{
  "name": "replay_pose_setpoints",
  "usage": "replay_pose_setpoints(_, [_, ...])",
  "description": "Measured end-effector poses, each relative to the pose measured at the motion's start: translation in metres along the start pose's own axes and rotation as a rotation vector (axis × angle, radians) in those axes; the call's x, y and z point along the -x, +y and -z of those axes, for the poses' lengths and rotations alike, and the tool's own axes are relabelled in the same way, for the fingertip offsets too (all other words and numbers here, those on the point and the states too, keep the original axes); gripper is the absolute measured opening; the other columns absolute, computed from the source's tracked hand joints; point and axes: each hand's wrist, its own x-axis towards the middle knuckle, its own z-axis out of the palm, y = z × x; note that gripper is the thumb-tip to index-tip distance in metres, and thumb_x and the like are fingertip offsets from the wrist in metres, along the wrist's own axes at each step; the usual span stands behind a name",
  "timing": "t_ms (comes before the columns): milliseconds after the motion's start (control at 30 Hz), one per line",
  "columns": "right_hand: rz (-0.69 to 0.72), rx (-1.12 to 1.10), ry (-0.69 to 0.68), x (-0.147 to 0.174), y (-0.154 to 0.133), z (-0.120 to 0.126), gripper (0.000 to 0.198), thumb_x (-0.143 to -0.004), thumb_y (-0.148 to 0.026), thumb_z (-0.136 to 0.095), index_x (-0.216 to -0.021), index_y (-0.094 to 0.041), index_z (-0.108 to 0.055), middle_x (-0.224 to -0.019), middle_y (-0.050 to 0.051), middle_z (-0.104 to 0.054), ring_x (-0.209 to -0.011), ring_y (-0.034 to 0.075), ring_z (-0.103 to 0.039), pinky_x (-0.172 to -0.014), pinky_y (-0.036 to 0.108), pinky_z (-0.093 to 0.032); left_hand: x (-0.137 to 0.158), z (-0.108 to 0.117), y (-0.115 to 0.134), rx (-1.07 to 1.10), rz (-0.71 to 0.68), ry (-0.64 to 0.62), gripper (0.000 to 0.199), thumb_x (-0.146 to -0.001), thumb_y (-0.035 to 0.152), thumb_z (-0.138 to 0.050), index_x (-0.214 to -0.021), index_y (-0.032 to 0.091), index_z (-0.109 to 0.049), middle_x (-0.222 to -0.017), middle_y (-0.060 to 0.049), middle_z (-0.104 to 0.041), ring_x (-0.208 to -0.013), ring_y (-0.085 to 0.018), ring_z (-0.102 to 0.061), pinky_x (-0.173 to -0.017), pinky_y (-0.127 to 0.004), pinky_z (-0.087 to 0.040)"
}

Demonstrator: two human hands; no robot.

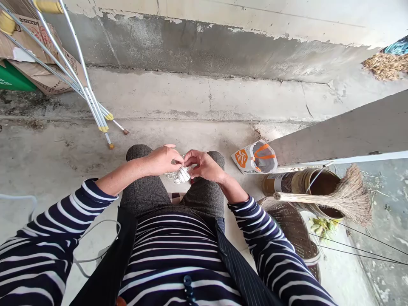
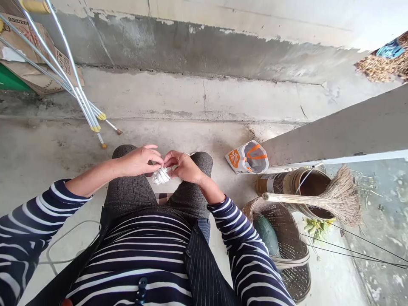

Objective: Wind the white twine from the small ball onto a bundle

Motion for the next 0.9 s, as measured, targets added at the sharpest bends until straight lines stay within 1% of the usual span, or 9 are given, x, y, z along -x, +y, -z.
replay_pose_setpoints(67, [0.011,-0.018,0.039,0.003,0.000,-0.003,0.038,-0.062,-0.014,-0.081,-0.093,-0.018,-0.060,-0.083,0.000,-0.069,-0.065,0.011,-0.062,-0.053,0.021,-0.053,0.001,-0.001,-0.001,0.023,0.036,0.013,0.022,-0.081,0.021,-0.058,-0.063,0.021,-0.070,-0.056,0.006,-0.059,-0.056,-0.010,-0.043,-0.107,-0.036,-0.038])
replay_pose_setpoints(133, [0.024,-0.048,0.063,0.005,0.000,-0.005,0.039,-0.063,-0.017,-0.083,-0.095,-0.019,-0.060,-0.082,0.000,-0.068,-0.064,0.011,-0.061,-0.053,0.022,-0.054,0.002,-0.001,0.001,0.087,0.086,0.029,0.023,-0.083,0.027,-0.057,-0.067,0.020,-0.071,-0.062,0.003,-0.062,-0.060,-0.011,-0.047,-0.086,-0.028,-0.046])
replay_pose_setpoints(200, [0.040,-0.088,0.066,0.007,0.000,-0.006,0.041,-0.064,-0.021,-0.086,-0.096,-0.020,-0.060,-0.082,0.000,-0.069,-0.064,0.012,-0.062,-0.054,0.023,-0.056,0.003,-0.001,0.003,0.145,0.124,0.044,0.025,-0.084,0.031,-0.056,-0.069,0.018,-0.071,-0.066,0.002,-0.062,-0.062,-0.012,-0.050,-0.066,-0.023,-0.041])
replay_pose_setpoints(267, [0.065,-0.121,0.074,0.009,0.001,-0.007,0.045,-0.063,-0.025,-0.088,-0.099,-0.020,-0.063,-0.083,0.001,-0.069,-0.067,0.013,-0.062,-0.056,0.025,-0.058,0.003,-0.002,0.003,0.182,0.148,0.065,0.028,-0.085,0.033,-0.055,-0.067,0.017,-0.068,-0.063,0.002,-0.059,-0.060,-0.011,-0.049,-0.058,-0.022,-0.034])
replay_pose_setpoints(367, [0.089,-0.158,0.117,0.012,0.007,-0.011,0.050,-0.061,-0.028,-0.091,-0.104,-0.020,-0.067,-0.085,0.002,-0.071,-0.071,0.015,-0.063,-0.057,0.024,-0.058,0.003,-0.006,-0.001,0.257,0.187,0.065,0.029,-0.085,0.035,-0.056,-0.067,0.016,-0.068,-0.056,0.003,-0.054,-0.056,-0.010,-0.046,-0.055,-0.021,-0.031])
replay_pose_setpoints(467, [0.082,-0.181,0.165,0.016,0.013,-0.017,0.051,-0.059,-0.027,-0.093,-0.105,-0.020,-0.073,-0.086,0.003,-0.072,-0.075,0.016,-0.064,-0.058,0.025,-0.057,0.004,-0.012,-0.007,0.345,0.228,0.030,0.026,-0.082,0.039,-0.062,-0.074,0.016,-0.073,-0.059,0.003,-0.060,-0.057,-0.011,-0.050,-0.056,-0.021,-0.033])
replay_pose_setpoints(633, [0.147,-0.220,0.245,0.019,0.006,-0.023,0.038,-0.054,-0.023,-0.095,-0.089,-0.021,-0.081,-0.084,0.002,-0.071,-0.075,0.016,-0.064,-0.062,0.027,-0.056,0.010,-0.023,-0.010,0.506,0.298,-0.014,0.026,-0.076,0.041,-0.072,-0.079,0.016,-0.078,-0.064,0.000,-0.066,-0.059,-0.012,-0.052,-0.056,-0.023,-0.035])
replay_pose_setpoints(767, [0.060,-0.313,0.247,0.015,0.004,-0.022,0.038,-0.047,-0.021,-0.097,-0.081,-0.021,-0.081,-0.077,0.002,-0.074,-0.069,0.017,-0.065,-0.060,0.029,-0.057,0.017,-0.029,-0.011,0.730,0.346,0.071,0.033,-0.077,0.047,-0.074,-0.084,0.015,-0.078,-0.067,-0.002,-0.067,-0.060,-0.012,-0.053,-0.056,-0.024,-0.039])
replay_pose_setpoints(900, [0.019,-0.344,0.237,0.014,0.008,-0.021,0.048,-0.044,-0.018,-0.097,-0.090,-0.022,-0.081,-0.078,0.000,-0.073,-0.070,0.016,-0.064,-0.062,0.029,-0.058,0.024,-0.034,-0.020,0.901,0.322,0.092,0.044,-0.080,0.059,-0.073,-0.084,0.015,-0.079,-0.074,-0.006,-0.071,-0.069,-0.015,-0.059,-0.061,-0.026,-0.044])
